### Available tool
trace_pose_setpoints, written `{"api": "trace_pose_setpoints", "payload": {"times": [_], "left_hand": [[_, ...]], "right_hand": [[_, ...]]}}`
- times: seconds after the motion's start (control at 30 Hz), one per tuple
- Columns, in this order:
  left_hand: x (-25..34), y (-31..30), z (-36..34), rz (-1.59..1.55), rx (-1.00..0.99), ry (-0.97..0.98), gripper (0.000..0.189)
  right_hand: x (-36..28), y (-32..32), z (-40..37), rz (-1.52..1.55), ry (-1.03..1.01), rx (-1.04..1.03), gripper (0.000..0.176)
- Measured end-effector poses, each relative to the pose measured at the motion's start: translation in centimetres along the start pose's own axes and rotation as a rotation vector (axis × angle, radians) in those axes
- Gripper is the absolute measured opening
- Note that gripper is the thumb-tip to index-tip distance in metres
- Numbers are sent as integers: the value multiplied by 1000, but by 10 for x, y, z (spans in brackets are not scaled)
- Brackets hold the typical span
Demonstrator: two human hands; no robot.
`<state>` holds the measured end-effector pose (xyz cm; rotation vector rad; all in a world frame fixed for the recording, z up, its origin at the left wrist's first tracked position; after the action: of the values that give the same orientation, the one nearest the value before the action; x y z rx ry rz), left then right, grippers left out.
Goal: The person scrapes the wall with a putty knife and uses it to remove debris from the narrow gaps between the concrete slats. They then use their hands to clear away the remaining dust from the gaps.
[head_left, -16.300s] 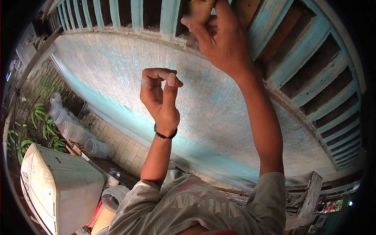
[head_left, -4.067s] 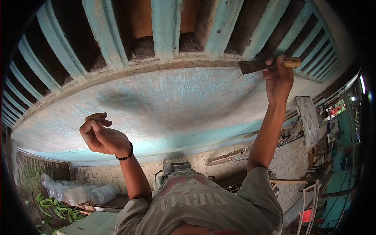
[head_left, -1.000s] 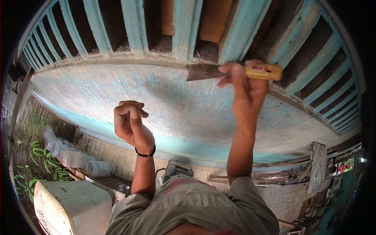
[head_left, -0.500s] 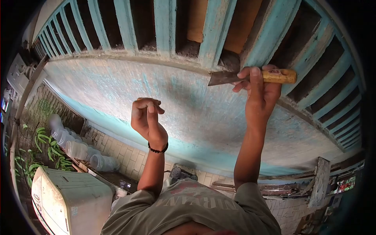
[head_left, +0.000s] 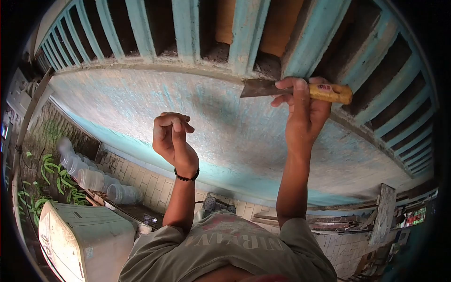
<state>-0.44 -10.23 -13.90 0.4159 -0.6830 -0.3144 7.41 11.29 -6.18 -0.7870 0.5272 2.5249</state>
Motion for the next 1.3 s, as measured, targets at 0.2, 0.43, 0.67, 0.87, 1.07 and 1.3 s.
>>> {"api": "trace_pose_setpoints", "payload": {"times": [0.2,0.43,0.67,0.87,1.07,1.3], "left_hand": [[2,0,-2,-34,-34,41,17],[6,11,-7,-9,-51,30,17],[17,8,-10,20,-96,71,17],[10,-4,-6,13,-101,87,19],[-1,3,-10,-7,-97,20,21],[-6,15,-17,-23,-119,-27,21]], "right_hand": [[7,-2,0,96,33,0,23],[9,12,-5,104,53,3,22],[-2,7,-12,191,-74,74,19],[-44,-95,-26,-119,-98,321,33],[-83,-174,-17,-366,-77,471,47],[-49,-139,0,-288,55,277,40]]}}
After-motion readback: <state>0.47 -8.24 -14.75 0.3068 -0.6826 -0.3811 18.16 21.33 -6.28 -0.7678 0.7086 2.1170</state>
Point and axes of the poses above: each hand's wrist, its own z-axis towards the middle knuckle, its own y-axis out of the palm, x = y × z, the point moved 3 cm from there along z, towards the middle knuckle, and after that the axes turned 4 degrees about -z, right-handed, at the moved point
